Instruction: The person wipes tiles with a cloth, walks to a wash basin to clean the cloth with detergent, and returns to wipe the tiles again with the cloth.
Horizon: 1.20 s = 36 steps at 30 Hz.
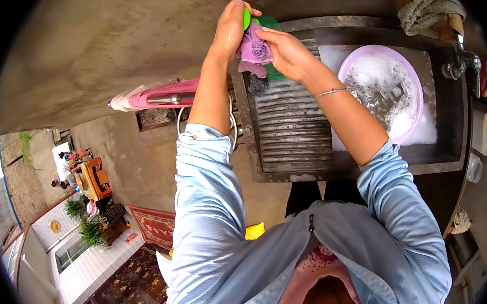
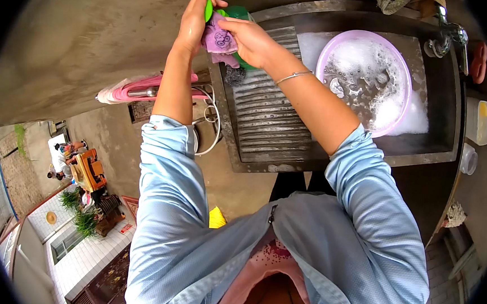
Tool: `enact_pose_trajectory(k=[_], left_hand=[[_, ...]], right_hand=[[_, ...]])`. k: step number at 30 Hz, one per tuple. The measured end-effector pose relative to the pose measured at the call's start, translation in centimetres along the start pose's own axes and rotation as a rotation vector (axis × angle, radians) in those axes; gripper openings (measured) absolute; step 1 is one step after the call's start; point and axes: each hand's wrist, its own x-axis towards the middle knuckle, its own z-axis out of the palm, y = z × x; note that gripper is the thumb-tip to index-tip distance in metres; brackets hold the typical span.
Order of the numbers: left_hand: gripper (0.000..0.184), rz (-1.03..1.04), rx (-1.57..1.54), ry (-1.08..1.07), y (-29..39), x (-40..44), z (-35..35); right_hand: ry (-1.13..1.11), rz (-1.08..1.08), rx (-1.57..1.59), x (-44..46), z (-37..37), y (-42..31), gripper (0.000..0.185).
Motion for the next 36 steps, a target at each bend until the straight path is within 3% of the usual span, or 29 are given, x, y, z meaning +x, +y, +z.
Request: enact_pose_trajectory(k=[3,8,15,18,21,22,23,25,29,31,33,36], left_hand=[[0.030,-0.029,0.093,-0.020,0.0,0.3,-0.4],[0.038,0.172,0.391,-0.057,-1.0,0.8,-1.2],[0.045,0.179,0.551,0.052,-2.2,0.9,-1.5],[0.047,0.106,0.792,0.110,-1.5,0.6,-1.4],[0.047,0.132,0.837,0.074,-1.0,0.1,-1.7],[0.046,0.285,0.745,0.111,-1.2,-0.5,-1.5],[0.045,0.320,0.786,0.265,-0.6,-2.6,-0.3],[0.050,0.312,0.626,0.354,0.5,-7.8,1.8],[0.058,0.536,1.037,0.233,0.4,-19.8,5.3],[0.056,0.398,0.965,0.318,0.9,-24.9,5.1],[0.055,0.237,0.829,0.571,0.3,-29.9,2.0],[0.056,0.271,0.946,0.633,1.0,-39.3,-1.7]], right_hand=[[-0.015,0.001,0.051,0.2,-0.1,0.3,0.025],[-0.098,0.002,0.121,0.1,-1.0,0.5,0.029],[-0.106,0.054,0.091,0.4,-1.4,0.6,0.029],[-0.124,0.079,0.053,0.4,-1.7,0.6,0.029],[-0.100,0.082,0.105,-0.9,-1.7,0.3,0.027],[-0.090,0.059,0.076,-2.0,-1.6,0.0,0.029],[-0.099,0.058,0.060,-3.4,-1.3,-0.5,0.029],[-0.084,0.088,0.061,-6.3,-0.8,-1.0,0.030],[-0.116,0.059,0.086,-10.6,2.0,1.8,0.033],[-0.157,0.150,0.031,-13.7,4.6,4.5,0.035],[-0.188,0.205,-0.154,-18.0,8.4,9.2,0.034],[-0.238,0.270,-0.121,-20.1,13.0,16.9,0.032]])
